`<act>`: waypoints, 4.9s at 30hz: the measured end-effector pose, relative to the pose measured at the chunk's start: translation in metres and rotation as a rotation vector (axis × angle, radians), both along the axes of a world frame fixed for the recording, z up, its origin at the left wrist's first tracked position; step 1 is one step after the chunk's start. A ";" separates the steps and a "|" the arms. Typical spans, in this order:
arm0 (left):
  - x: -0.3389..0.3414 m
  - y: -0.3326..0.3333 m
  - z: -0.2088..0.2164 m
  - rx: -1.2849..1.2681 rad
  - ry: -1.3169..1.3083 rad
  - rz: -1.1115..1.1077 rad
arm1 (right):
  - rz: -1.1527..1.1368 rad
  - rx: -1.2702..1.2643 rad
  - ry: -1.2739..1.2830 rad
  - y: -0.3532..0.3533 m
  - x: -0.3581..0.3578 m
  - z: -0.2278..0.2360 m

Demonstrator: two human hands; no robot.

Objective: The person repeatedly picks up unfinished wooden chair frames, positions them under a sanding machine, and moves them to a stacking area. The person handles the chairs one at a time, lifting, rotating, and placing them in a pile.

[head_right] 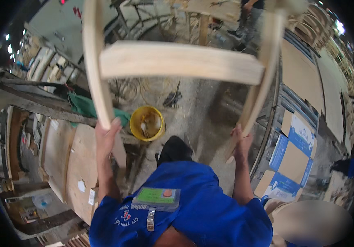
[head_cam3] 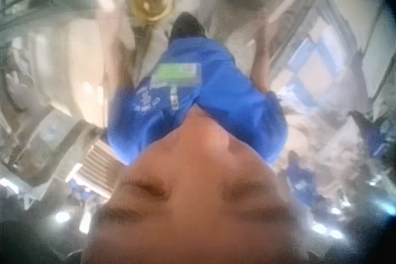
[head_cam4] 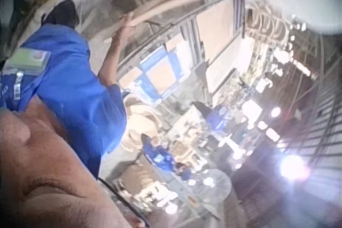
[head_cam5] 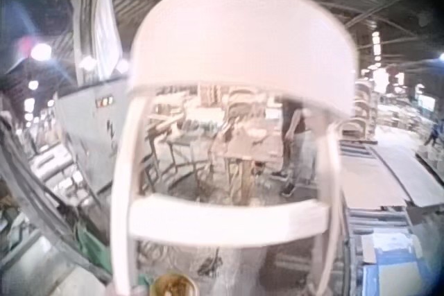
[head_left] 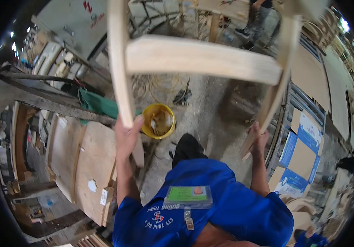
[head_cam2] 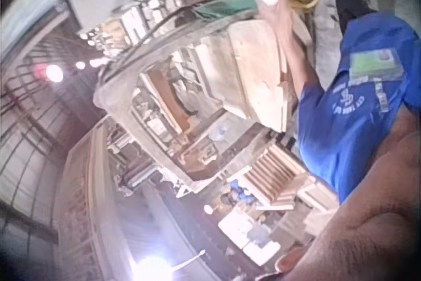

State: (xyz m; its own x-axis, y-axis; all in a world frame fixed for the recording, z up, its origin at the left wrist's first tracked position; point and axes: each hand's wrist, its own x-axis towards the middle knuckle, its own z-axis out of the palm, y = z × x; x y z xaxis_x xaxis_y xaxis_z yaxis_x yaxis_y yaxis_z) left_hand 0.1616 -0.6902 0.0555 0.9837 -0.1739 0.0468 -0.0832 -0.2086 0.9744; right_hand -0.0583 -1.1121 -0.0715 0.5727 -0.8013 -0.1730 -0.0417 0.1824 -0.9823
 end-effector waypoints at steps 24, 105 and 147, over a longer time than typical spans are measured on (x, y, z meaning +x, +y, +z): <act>0.486 -0.319 -0.069 0.421 0.132 -0.205 | -0.263 0.131 0.208 -0.214 0.363 -0.007; -0.213 -0.445 -0.272 -0.644 1.116 1.889 | 2.984 -1.522 -0.202 0.272 0.295 -0.106; -0.981 0.385 -0.204 -0.917 0.557 2.442 | 2.624 -1.634 0.195 0.886 -0.271 -0.190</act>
State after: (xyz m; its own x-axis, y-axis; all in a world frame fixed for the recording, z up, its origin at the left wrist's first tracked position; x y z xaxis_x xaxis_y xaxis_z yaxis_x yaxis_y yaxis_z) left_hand -0.8197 -0.3049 -0.1484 -0.5822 0.4425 -0.6821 -0.3156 0.6502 0.6911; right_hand -0.3292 -0.2263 -0.2620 -0.0163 0.7551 -0.6554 0.8743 -0.3072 -0.3757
